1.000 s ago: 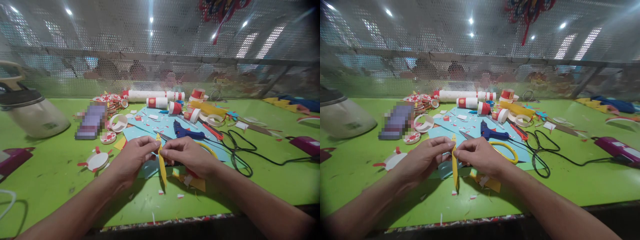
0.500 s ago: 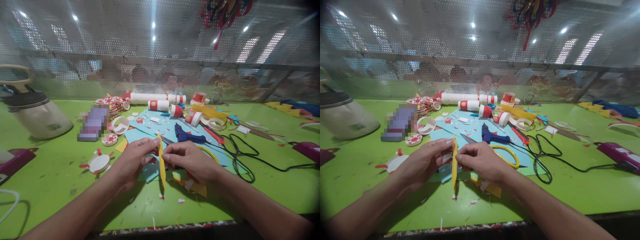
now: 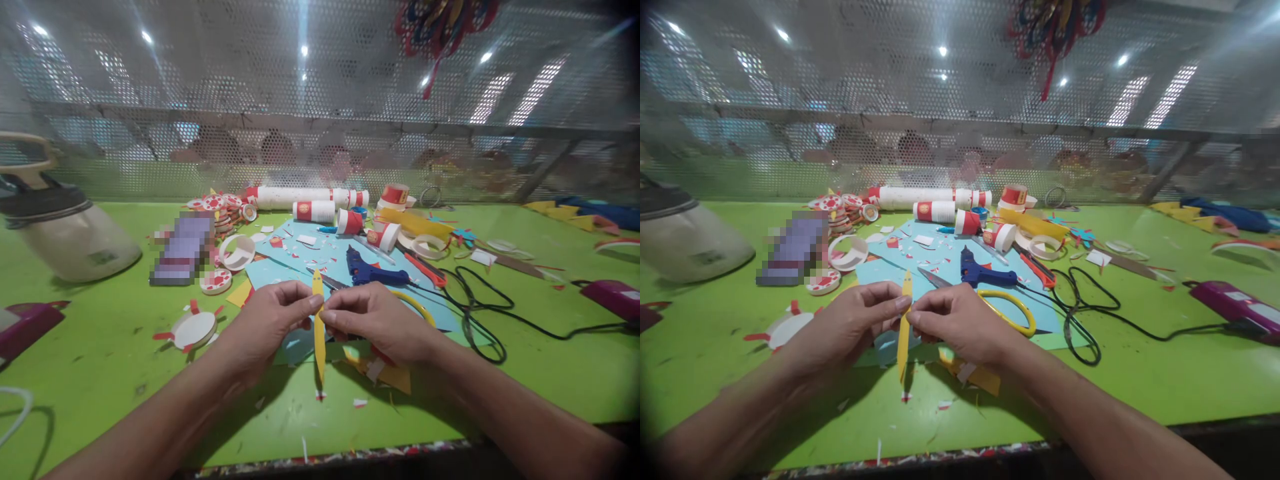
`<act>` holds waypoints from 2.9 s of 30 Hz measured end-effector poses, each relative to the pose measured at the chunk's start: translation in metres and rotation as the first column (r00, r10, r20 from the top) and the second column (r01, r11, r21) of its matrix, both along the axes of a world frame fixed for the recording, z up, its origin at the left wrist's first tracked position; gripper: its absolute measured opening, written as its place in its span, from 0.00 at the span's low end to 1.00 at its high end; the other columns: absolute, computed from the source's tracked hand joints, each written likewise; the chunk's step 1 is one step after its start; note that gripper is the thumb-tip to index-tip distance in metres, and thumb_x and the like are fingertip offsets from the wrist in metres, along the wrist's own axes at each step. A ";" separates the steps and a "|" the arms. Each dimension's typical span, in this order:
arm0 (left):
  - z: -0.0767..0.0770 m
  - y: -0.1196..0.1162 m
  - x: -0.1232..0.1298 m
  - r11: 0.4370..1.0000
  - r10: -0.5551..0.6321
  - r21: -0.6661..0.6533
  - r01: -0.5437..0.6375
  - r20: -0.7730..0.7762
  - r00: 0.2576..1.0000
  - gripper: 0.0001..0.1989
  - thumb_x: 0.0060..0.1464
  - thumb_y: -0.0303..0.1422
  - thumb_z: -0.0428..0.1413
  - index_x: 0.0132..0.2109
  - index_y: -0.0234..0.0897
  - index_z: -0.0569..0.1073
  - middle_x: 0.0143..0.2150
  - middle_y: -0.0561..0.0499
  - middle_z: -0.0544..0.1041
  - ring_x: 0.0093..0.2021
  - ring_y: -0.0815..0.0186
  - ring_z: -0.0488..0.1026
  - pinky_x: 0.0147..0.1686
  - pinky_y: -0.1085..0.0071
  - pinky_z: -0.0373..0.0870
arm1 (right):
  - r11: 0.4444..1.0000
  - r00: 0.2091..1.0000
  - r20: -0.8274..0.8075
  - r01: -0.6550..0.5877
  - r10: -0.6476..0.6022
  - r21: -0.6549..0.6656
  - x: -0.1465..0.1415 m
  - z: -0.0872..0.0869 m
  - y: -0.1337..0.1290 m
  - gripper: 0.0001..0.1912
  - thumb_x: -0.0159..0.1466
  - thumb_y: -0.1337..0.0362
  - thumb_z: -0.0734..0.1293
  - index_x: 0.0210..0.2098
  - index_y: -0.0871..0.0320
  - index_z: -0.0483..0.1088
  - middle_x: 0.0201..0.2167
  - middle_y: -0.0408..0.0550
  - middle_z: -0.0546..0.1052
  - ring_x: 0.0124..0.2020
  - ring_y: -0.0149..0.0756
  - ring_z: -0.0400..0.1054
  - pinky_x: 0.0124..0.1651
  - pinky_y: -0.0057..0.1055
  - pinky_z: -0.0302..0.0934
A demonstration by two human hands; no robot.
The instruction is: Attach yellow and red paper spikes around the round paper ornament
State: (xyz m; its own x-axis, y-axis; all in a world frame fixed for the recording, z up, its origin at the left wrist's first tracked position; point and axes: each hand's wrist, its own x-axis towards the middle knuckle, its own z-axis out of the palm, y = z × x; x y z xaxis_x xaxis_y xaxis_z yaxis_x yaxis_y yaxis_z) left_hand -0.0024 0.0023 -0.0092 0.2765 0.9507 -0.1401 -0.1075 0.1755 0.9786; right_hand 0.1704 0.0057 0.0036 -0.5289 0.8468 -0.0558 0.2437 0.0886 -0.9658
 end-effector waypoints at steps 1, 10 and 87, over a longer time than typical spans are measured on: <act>0.001 -0.001 0.000 1.000 -0.011 -0.007 0.012 0.025 1.000 0.07 0.46 0.34 0.61 0.28 0.35 0.71 0.26 0.53 0.70 0.29 0.68 0.67 0.35 0.70 0.63 | 1.000 1.000 -0.006 0.000 0.000 -0.002 0.000 0.000 0.000 0.11 0.59 0.62 0.65 0.25 0.62 0.72 0.20 0.41 0.67 0.23 0.26 0.58 0.28 0.26 0.53; 0.007 -0.006 0.002 0.997 -0.080 -0.001 0.082 0.198 0.977 0.10 0.53 0.39 0.55 0.30 0.36 0.72 0.31 0.48 0.72 0.32 0.65 0.70 0.34 0.69 0.65 | 0.998 0.998 -0.057 0.019 -0.022 -0.059 -0.002 -0.001 0.001 0.08 0.59 0.64 0.66 0.27 0.63 0.72 0.21 0.42 0.68 0.22 0.25 0.58 0.28 0.26 0.54; 0.001 0.005 -0.005 1.000 -0.016 0.022 0.011 0.204 0.979 0.06 0.49 0.31 0.60 0.30 0.32 0.74 0.28 0.52 0.72 0.29 0.72 0.68 0.35 0.75 0.66 | 0.992 0.998 0.067 0.007 -0.015 0.125 -0.007 -0.008 -0.007 0.06 0.58 0.65 0.65 0.27 0.63 0.69 0.21 0.41 0.66 0.23 0.25 0.56 0.27 0.25 0.51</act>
State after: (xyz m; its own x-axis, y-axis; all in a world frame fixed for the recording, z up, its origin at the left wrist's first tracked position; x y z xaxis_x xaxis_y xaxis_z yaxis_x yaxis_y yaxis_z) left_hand -0.0074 0.0071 -0.0086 0.3100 0.9488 -0.0598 -0.3028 0.1582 0.9398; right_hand 0.1636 -0.0010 -0.0046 -0.5180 0.8552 0.0154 0.3094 0.2041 -0.9288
